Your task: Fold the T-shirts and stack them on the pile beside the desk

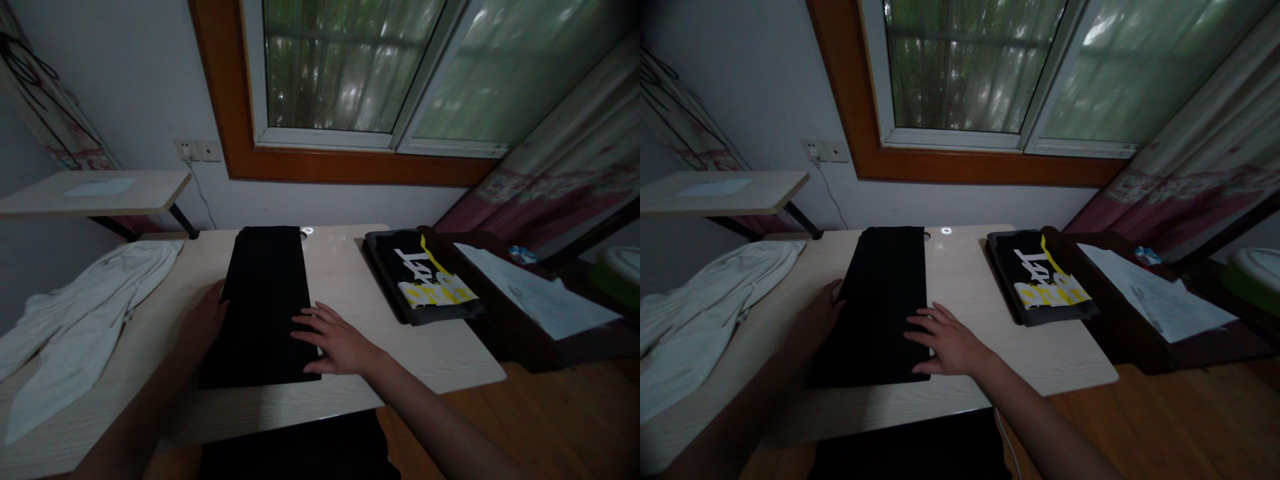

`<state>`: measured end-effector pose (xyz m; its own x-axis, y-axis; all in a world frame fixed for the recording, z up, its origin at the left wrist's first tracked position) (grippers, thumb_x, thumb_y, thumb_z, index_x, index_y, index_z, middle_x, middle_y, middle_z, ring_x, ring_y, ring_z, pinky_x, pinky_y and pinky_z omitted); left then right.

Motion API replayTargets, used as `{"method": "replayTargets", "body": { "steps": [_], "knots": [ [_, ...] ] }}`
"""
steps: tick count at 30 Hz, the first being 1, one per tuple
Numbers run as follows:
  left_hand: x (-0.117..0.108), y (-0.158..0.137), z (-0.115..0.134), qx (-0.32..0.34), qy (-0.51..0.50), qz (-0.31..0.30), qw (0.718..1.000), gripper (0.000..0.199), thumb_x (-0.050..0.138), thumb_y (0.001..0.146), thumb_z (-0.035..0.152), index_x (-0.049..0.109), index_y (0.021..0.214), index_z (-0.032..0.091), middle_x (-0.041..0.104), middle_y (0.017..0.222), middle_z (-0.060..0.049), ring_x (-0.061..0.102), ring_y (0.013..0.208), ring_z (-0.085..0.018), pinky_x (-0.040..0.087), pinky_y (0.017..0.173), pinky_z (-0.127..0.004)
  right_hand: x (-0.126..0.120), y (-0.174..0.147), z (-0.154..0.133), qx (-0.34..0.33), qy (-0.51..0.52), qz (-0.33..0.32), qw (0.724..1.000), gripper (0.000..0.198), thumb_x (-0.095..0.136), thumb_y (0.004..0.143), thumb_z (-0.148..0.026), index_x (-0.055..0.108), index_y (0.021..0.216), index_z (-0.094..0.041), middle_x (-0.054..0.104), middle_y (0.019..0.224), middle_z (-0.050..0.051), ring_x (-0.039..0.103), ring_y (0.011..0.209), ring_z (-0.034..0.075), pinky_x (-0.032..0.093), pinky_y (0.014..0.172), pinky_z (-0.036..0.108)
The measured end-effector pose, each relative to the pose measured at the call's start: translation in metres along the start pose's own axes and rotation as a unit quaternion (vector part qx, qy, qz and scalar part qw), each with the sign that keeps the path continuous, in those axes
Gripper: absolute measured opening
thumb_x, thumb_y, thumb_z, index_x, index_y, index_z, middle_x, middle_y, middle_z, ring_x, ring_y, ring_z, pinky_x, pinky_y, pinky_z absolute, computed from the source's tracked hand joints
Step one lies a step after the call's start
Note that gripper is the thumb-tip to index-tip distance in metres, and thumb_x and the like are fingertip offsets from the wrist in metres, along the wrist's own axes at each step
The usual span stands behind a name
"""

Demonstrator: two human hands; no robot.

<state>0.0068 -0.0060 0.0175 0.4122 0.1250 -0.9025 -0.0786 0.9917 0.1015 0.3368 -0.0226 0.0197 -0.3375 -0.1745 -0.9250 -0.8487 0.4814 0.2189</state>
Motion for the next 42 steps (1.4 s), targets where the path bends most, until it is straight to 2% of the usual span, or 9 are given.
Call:
{"method": "replayTargets", "body": {
  "steps": [8,11,16,21,25,30,36,39,42],
  "knots": [
    [0.000,-0.010,0.005,-0.001,0.209,-0.032,0.977,0.046,0.027,0.103,0.029,0.046,0.145,0.023,0.060,0.126,-0.016,0.068,0.085,-0.026,0.053,0.068,-0.037,-0.003,0.001,-0.001,-0.004,0.004,0.003,1.000,0.069,0.063,0.088,-0.067,0.056,0.143,-0.027,0.053,0.150,0.011,0.044,0.139,0.030,0.023,0.121,0.058],
    [-0.005,-0.011,0.010,0.043,0.236,0.000,0.971,0.047,0.034,0.098,0.016,0.054,0.140,0.022,0.059,0.126,-0.016,0.064,0.102,-0.029,0.053,0.081,-0.040,-0.004,0.001,-0.002,-0.006,0.008,0.011,1.000,0.068,0.065,0.087,-0.066,0.058,0.142,-0.027,0.054,0.149,0.011,0.047,0.135,0.030,0.026,0.119,0.058],
    [-0.003,-0.011,0.015,0.154,0.207,0.056,0.964,0.055,0.042,0.086,0.004,0.063,0.134,0.021,0.054,0.145,-0.014,0.051,0.132,-0.033,0.044,0.108,-0.048,-0.007,0.001,-0.002,-0.007,0.020,0.031,0.999,0.059,0.066,0.089,-0.060,0.061,0.138,-0.026,0.058,0.144,0.011,0.054,0.126,0.028,0.031,0.117,0.056],
    [0.013,-0.010,0.011,0.248,0.186,0.066,0.948,0.042,0.044,0.094,0.017,0.066,0.131,0.020,0.062,0.138,-0.013,0.055,0.129,-0.032,0.040,0.114,-0.053,-0.008,0.009,0.010,0.047,-0.009,0.095,0.994,0.037,0.058,0.099,-0.038,0.062,0.133,-0.024,0.064,0.136,0.009,0.058,0.121,0.025,0.034,0.118,0.054],
    [0.010,-0.008,0.007,0.235,0.192,0.074,0.950,0.034,0.043,0.098,0.025,0.070,0.118,0.018,0.070,0.118,-0.014,0.064,0.111,-0.029,0.049,0.102,-0.049,-0.007,0.021,0.023,0.061,-0.035,0.116,0.991,0.026,0.057,0.099,-0.033,0.068,0.121,-0.024,0.070,0.117,0.008,0.060,0.114,0.025,0.039,0.114,0.052],
    [-0.005,-0.005,0.007,0.223,0.199,0.063,0.952,0.027,0.044,0.098,0.026,0.070,0.093,0.020,0.071,0.096,-0.010,0.063,0.093,-0.026,0.050,0.091,-0.044,-0.009,0.028,0.025,0.053,-0.041,0.111,0.992,0.018,0.058,0.098,-0.031,0.071,0.109,-0.024,0.070,0.104,0.007,0.059,0.106,0.025,0.045,0.104,0.048],
    [-0.009,-0.005,0.008,0.217,0.194,0.018,0.957,0.039,0.041,0.101,0.035,0.068,0.076,0.021,0.070,0.080,-0.007,0.063,0.082,-0.024,0.048,0.084,-0.040,-0.008,0.024,0.017,0.015,-0.015,0.101,0.995,0.019,0.057,0.097,-0.030,0.068,0.085,-0.022,0.064,0.082,0.005,0.058,0.091,0.022,0.046,0.091,0.041],
    [-0.006,-0.004,0.008,0.170,0.166,-0.022,0.971,0.043,0.039,0.101,0.040,0.068,0.074,0.022,0.068,0.074,-0.005,0.064,0.075,-0.021,0.047,0.077,-0.035,-0.004,0.022,0.015,-0.020,0.004,0.098,0.995,0.024,0.057,0.097,-0.029,0.065,0.076,-0.022,0.060,0.073,0.003,0.056,0.083,0.020,0.047,0.086,0.039],
    [-0.006,0.004,0.003,0.105,0.141,-0.037,0.984,0.038,0.041,0.099,0.042,0.069,0.085,0.022,0.069,0.078,-0.005,0.065,0.076,-0.021,0.046,0.074,-0.034,-0.001,0.021,0.015,-0.024,0.025,0.110,0.993,0.019,0.057,0.096,-0.028,0.066,0.081,-0.021,0.063,0.078,0.004,0.057,0.083,0.020,0.047,0.085,0.039]
  ]
}}
Point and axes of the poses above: each hand's wrist, its own y-axis towards the middle knuckle, its own x-axis out of the palm, z = x × y, the point moved 3 cm from there along y, towards the middle knuckle
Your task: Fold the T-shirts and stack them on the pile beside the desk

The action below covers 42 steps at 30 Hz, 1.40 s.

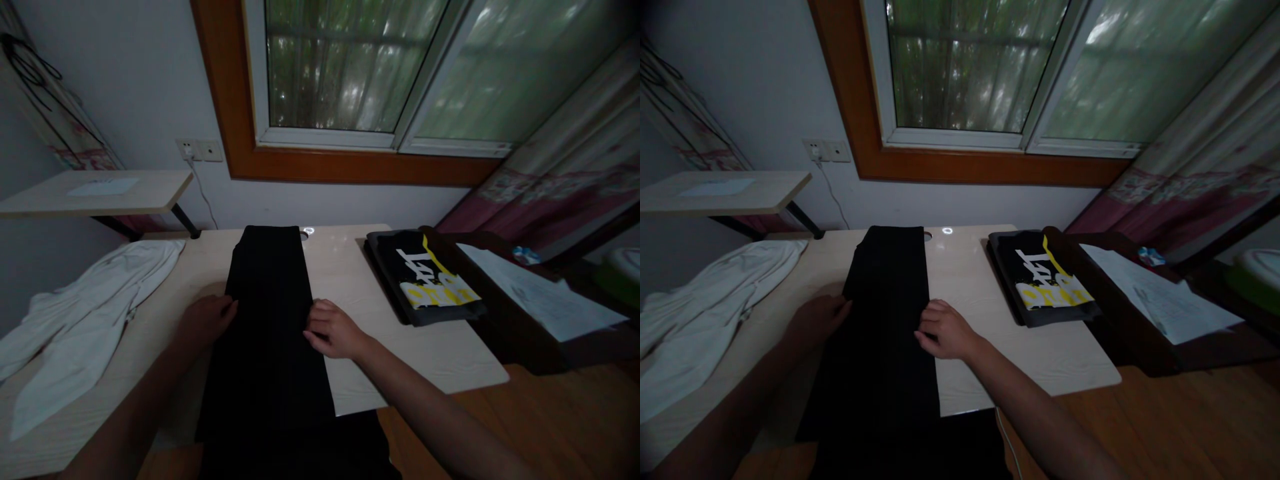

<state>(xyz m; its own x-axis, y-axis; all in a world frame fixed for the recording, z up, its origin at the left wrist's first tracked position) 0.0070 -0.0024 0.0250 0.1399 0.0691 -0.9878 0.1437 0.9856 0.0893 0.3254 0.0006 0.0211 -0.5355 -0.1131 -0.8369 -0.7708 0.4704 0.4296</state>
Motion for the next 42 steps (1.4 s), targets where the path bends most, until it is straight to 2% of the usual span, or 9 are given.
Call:
{"method": "replayTargets", "body": {
  "steps": [6,12,17,21,31,34,37,39,42],
  "knots": [
    [0.005,0.035,-0.028,-0.095,-0.052,0.055,0.993,0.032,0.051,0.093,0.050,0.064,0.095,0.021,0.069,0.091,-0.006,0.063,0.089,-0.024,0.047,0.082,-0.036,0.002,0.002,0.002,0.035,0.002,0.011,0.999,0.014,0.058,0.097,-0.027,0.070,0.102,-0.021,0.069,0.101,0.007,0.061,0.095,0.021,0.047,0.089,0.041],
    [0.025,0.061,-0.035,-0.089,-0.053,0.066,0.992,0.026,0.054,0.091,0.046,0.061,0.083,0.022,0.065,0.089,-0.007,0.061,0.091,-0.025,0.048,0.090,-0.039,0.004,0.002,0.000,0.039,-0.015,-0.030,0.999,0.029,0.065,0.094,-0.037,0.067,0.119,-0.023,0.066,0.121,0.009,0.060,0.113,0.025,0.047,0.101,0.045],
    [0.029,0.056,-0.035,-0.096,-0.047,0.083,0.991,0.021,0.051,0.092,0.038,0.061,0.087,0.021,0.062,0.094,-0.008,0.060,0.092,-0.025,0.048,0.089,-0.038,0.004,0.004,-0.003,0.037,-0.017,-0.059,0.997,0.049,0.068,0.091,-0.047,0.061,0.134,-0.024,0.056,0.144,0.011,0.054,0.128,0.028,0.046,0.107,0.046],
    [0.024,0.047,-0.030,-0.094,0.038,0.091,0.991,0.023,0.046,0.096,0.036,0.062,0.093,0.019,0.062,0.097,-0.011,0.058,0.095,-0.028,0.047,0.091,-0.042,0.005,0.006,-0.004,0.028,-0.024,-0.075,0.997,0.060,0.067,0.091,-0.054,0.056,0.141,-0.024,0.054,0.148,0.012,0.052,0.133,0.029,0.044,0.111,0.046],
    [0.000,0.035,0.000,-0.098,0.126,0.103,0.982,0.035,0.036,0.097,0.022,0.063,0.117,0.011,0.063,0.109,-0.020,0.056,0.105,-0.036,0.049,0.082,-0.046,0.009,0.005,-0.005,0.012,-0.033,-0.092,0.995,0.064,0.064,0.091,-0.060,0.055,0.145,-0.026,0.050,0.153,0.010,0.045,0.139,0.030,0.042,0.112,0.048],
    [-0.001,0.037,0.008,-0.055,0.114,0.112,0.986,0.044,0.035,0.096,0.016,0.058,0.134,0.014,0.060,0.130,-0.021,0.053,0.121,-0.037,0.048,0.093,-0.051,0.009,0.006,-0.005,0.010,-0.032,-0.092,0.995,0.065,0.063,0.092,-0.060,0.053,0.146,-0.026,0.050,0.154,0.010,0.045,0.139,0.030,0.042,0.112,0.048],
    [0.008,0.043,0.025,0.041,0.104,0.091,0.990,0.049,0.035,0.096,0.012,0.058,0.139,0.018,0.050,0.152,-0.015,0.041,0.143,-0.033,0.034,0.115,-0.053,0.009,0.006,-0.004,0.008,-0.035,-0.092,0.995,0.066,0.063,0.091,-0.060,0.052,0.147,-0.026,0.050,0.153,0.010,0.045,0.139,0.030,0.042,0.112,0.048],
    [0.018,0.050,0.038,0.090,0.088,0.058,0.990,0.048,0.036,0.098,0.017,0.056,0.141,0.019,0.046,0.157,-0.011,0.036,0.148,-0.030,0.026,0.121,-0.053,0.009,0.006,-0.005,0.005,-0.038,-0.090,0.995,0.066,0.064,0.091,-0.060,0.053,0.147,-0.025,0.051,0.152,0.010,0.045,0.138,0.030,0.042,0.112,0.049],
    [0.033,0.063,0.058,0.115,0.054,0.029,0.992,0.050,0.037,0.102,0.035,0.050,0.148,0.018,0.042,0.160,-0.011,0.035,0.149,-0.030,0.027,0.122,-0.053,0.009,0.005,-0.005,0.003,-0.039,-0.088,0.995,0.064,0.063,0.092,-0.059,0.054,0.145,-0.025,0.051,0.153,0.011,0.046,0.138,0.030,0.042,0.112,0.049]
  ]
}}
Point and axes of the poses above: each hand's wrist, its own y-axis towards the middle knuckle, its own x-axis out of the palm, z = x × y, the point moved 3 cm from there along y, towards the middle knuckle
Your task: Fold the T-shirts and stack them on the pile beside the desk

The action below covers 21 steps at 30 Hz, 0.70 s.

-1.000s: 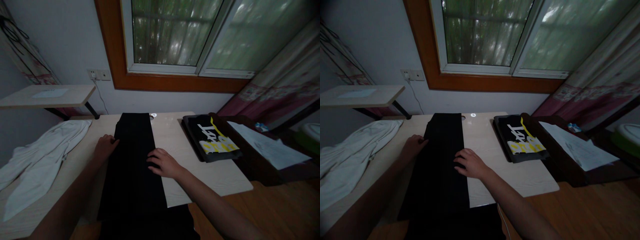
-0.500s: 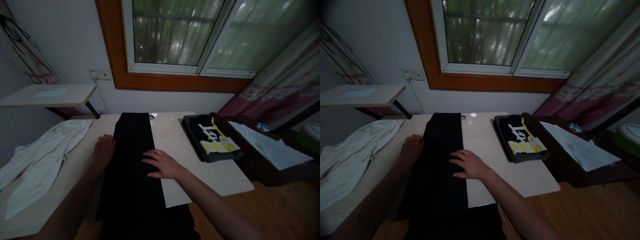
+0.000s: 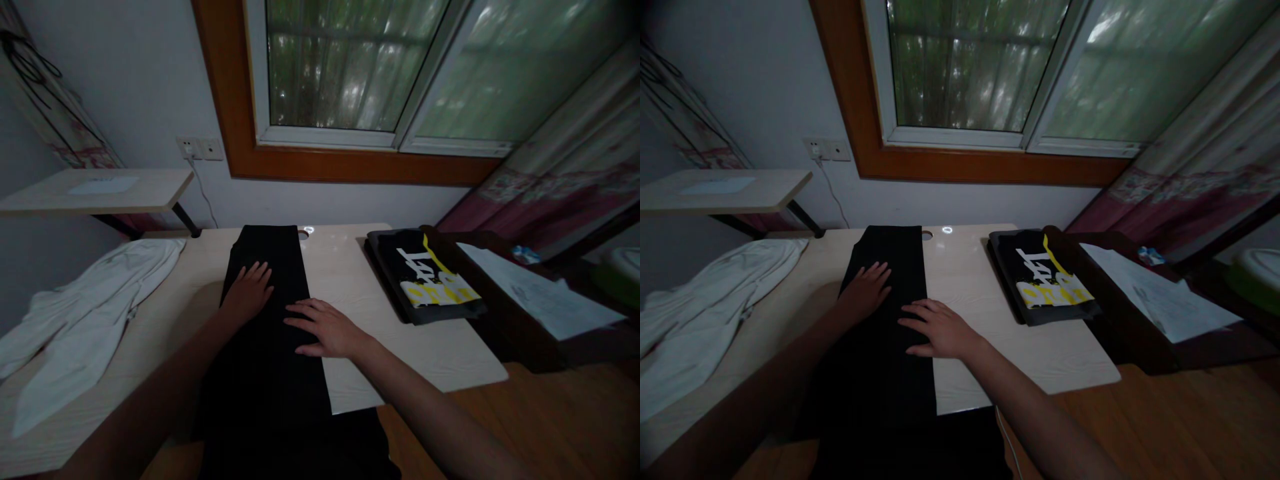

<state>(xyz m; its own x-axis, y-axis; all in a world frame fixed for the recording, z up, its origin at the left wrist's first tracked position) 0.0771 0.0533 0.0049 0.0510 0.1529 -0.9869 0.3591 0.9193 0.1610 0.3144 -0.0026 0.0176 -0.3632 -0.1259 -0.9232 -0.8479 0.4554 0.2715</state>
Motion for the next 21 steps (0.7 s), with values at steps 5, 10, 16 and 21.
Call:
{"method": "replayTargets", "body": {
  "steps": [5,10,16,21],
  "knots": [
    [0.017,0.028,-0.004,-0.040,-0.014,0.023,0.999,0.059,0.031,0.104,0.044,0.041,0.154,0.015,0.035,0.163,-0.013,0.029,0.153,-0.029,0.023,0.123,-0.051,-0.002,0.000,-0.001,0.003,0.002,0.004,1.000,0.063,0.067,0.090,-0.057,0.055,0.144,-0.026,0.052,0.152,0.010,0.046,0.138,0.029,0.042,0.112,0.048],
    [0.022,0.041,-0.041,-0.096,-0.003,0.029,0.995,0.063,0.028,0.103,0.045,0.037,0.155,0.010,0.029,0.165,-0.015,0.024,0.154,-0.029,0.020,0.124,-0.051,-0.001,0.000,0.000,0.008,0.003,-0.003,1.000,0.063,0.064,0.091,-0.059,0.055,0.145,-0.026,0.051,0.152,0.010,0.048,0.137,0.030,0.043,0.111,0.048],
    [0.022,0.040,-0.060,-0.136,0.004,0.031,0.990,0.064,0.027,0.102,0.045,0.033,0.157,0.013,0.028,0.166,-0.016,0.023,0.155,-0.029,0.019,0.123,-0.055,-0.004,-0.001,-0.001,0.008,0.010,-0.002,1.000,0.064,0.067,0.090,-0.058,0.056,0.144,-0.026,0.053,0.150,0.011,0.050,0.134,0.029,0.044,0.110,0.048],
    [0.022,0.037,-0.057,-0.146,0.007,0.023,0.989,0.063,0.027,0.103,0.045,0.032,0.158,0.015,0.027,0.166,-0.015,0.021,0.155,-0.028,0.018,0.123,-0.056,-0.006,0.014,0.001,0.043,0.015,0.013,0.999,0.054,0.059,0.097,-0.049,0.054,0.144,-0.024,0.055,0.148,0.011,0.056,0.128,0.026,0.047,0.108,0.045]
  ]
}}
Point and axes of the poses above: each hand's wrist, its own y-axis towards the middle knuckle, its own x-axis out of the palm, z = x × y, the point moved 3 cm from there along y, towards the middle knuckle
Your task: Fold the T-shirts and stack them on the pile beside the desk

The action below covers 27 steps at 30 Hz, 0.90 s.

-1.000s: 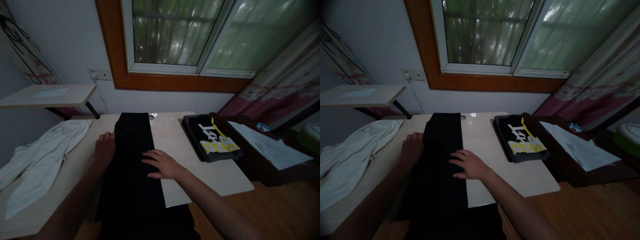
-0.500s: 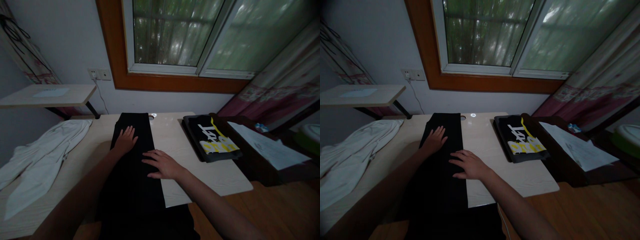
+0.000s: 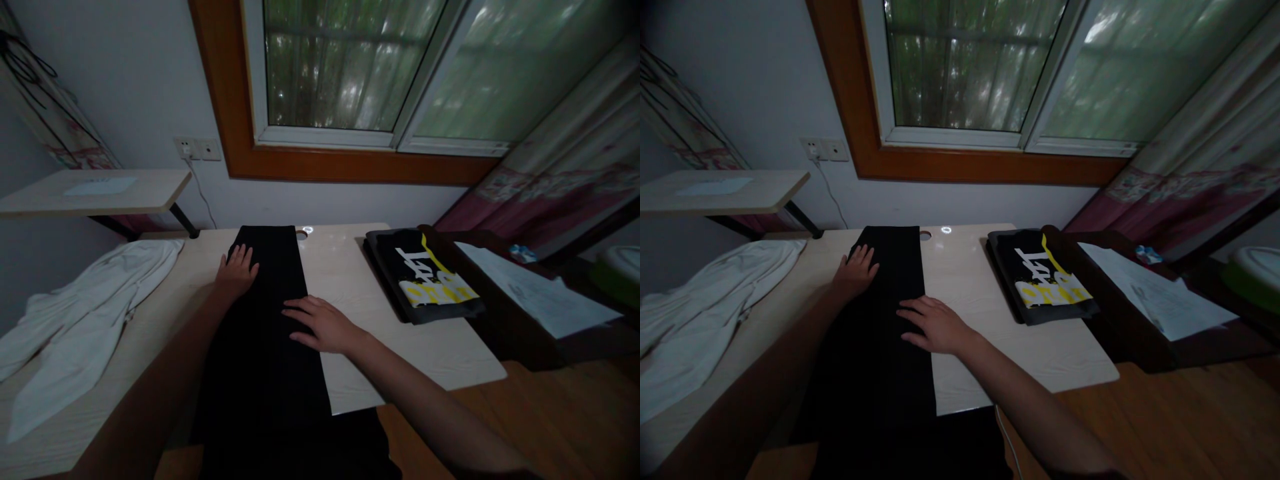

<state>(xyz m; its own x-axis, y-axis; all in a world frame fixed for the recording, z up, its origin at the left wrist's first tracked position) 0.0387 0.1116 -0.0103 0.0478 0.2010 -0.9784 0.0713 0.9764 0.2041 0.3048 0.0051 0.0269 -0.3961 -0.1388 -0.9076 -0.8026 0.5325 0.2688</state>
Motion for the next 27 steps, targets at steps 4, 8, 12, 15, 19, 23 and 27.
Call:
{"method": "replayTargets", "body": {
  "steps": [4,8,12,15,19,23,27],
  "knots": [
    [-0.003,-0.003,0.002,0.007,0.005,0.008,1.000,0.063,0.026,0.103,0.043,0.032,0.158,0.013,0.027,0.166,-0.016,0.022,0.155,-0.029,0.019,0.122,-0.057,0.014,0.032,0.002,0.018,-0.029,0.025,0.999,0.056,0.051,0.102,-0.046,0.044,0.152,-0.020,0.046,0.157,0.012,0.042,0.145,0.026,0.035,0.120,0.047],
    [-0.007,-0.007,0.003,0.003,0.005,0.013,1.000,0.061,0.029,0.103,0.042,0.032,0.158,0.015,0.027,0.166,-0.015,0.024,0.154,-0.028,0.019,0.122,-0.056,0.033,0.055,0.017,0.058,-0.059,0.007,0.997,0.062,0.045,0.103,-0.053,0.042,0.153,-0.016,0.036,0.162,0.013,0.029,0.152,0.026,0.026,0.125,0.049],
    [-0.008,-0.010,0.002,0.001,0.001,0.016,1.000,0.062,0.029,0.103,0.043,0.032,0.158,0.016,0.028,0.166,-0.014,0.023,0.155,-0.028,0.019,0.122,-0.055,0.029,0.051,0.054,0.193,-0.104,0.014,0.975,0.066,0.042,0.103,-0.055,0.040,0.154,-0.014,0.030,0.164,0.015,0.027,0.153,0.028,0.023,0.125,0.052],
    [-0.006,-0.010,0.001,0.001,0.003,0.020,1.000,0.061,0.028,0.103,0.044,0.033,0.158,0.016,0.028,0.166,-0.014,0.021,0.155,-0.027,0.018,0.123,-0.055,0.018,0.037,0.079,0.301,-0.133,0.040,0.943,0.064,0.041,0.104,-0.053,0.041,0.154,-0.013,0.031,0.163,0.016,0.027,0.153,0.032,0.020,0.124,0.057],
    [-0.003,-0.010,0.000,0.000,0.004,0.023,1.000,0.062,0.028,0.103,0.044,0.034,0.157,0.015,0.026,0.166,-0.014,0.021,0.155,-0.028,0.018,0.123,-0.056,0.005,0.026,0.085,0.311,-0.133,0.094,0.936,0.058,0.037,0.105,-0.046,0.039,0.155,-0.016,0.031,0.164,0.014,0.029,0.152,0.031,0.022,0.123,0.056],
    [-0.004,-0.009,0.001,0.002,0.001,0.017,1.000,0.062,0.028,0.103,0.044,0.033,0.157,0.014,0.027,0.166,-0.015,0.022,0.155,-0.029,0.017,0.123,-0.057,0.001,0.027,0.069,0.171,-0.107,0.081,0.976,0.055,0.039,0.106,-0.042,0.036,0.157,-0.023,0.034,0.164,0.008,0.030,0.152,0.025,0.025,0.123,0.050],
    [-0.006,-0.010,0.001,0.002,0.003,0.021,1.000,0.062,0.027,0.103,0.042,0.033,0.158,0.015,0.027,0.166,-0.015,0.020,0.155,-0.028,0.015,0.123,-0.056,0.007,0.032,0.068,0.140,-0.106,0.031,0.984,0.052,0.040,0.105,-0.045,0.044,0.153,-0.025,0.042,0.160,0.006,0.032,0.151,0.026,0.020,0.125,0.054]
  ]
}}
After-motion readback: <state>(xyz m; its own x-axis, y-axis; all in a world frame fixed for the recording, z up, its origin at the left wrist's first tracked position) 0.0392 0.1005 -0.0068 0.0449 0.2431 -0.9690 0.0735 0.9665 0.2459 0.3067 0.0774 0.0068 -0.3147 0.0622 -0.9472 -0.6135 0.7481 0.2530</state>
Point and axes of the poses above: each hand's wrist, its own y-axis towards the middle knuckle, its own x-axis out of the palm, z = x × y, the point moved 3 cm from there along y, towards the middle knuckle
